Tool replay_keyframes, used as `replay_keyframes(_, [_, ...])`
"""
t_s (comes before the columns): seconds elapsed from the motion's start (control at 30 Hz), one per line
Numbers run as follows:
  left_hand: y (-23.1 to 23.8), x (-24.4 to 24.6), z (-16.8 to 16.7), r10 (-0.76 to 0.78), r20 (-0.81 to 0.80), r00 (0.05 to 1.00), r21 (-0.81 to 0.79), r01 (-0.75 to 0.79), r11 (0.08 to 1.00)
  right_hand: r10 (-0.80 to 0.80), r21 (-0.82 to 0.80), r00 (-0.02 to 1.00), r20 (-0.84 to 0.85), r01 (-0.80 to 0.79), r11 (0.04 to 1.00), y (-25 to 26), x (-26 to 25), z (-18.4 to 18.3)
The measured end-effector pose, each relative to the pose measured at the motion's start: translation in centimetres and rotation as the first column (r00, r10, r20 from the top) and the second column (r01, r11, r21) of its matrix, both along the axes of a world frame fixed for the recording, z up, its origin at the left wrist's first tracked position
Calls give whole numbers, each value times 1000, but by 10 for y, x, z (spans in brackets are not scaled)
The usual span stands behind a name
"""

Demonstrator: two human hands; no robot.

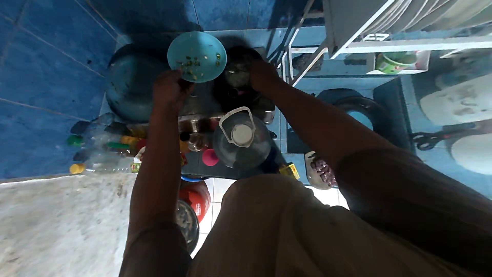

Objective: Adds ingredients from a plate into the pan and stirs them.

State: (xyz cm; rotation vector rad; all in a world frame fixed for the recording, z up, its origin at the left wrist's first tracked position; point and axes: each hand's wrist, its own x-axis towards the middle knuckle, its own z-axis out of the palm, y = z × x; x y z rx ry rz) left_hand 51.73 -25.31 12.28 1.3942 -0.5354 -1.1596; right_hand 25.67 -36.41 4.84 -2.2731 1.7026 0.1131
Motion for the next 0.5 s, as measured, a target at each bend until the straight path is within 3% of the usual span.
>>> replay_keyframes(0.2, [5,-1,5,-9,1,1000,-6,9,1000,63,53,997,-37,-61,997,-2,-8,23])
replay_keyframes(0.33, [5,1,0,-11,-19,1000,-22,10,1000,-75,30,995,-63,77,997,-7,2,46])
replay_keyframes(0.4, [5,-1,1,7,-23,1000,-16,-8,1000,-109,2,993,-44,109,994,-11,3,41])
replay_keyframes(0.5, [5,1,3,-2,3,1000,-13,2,1000,-25,-29,1000,-3,25,999,-17,-10,15])
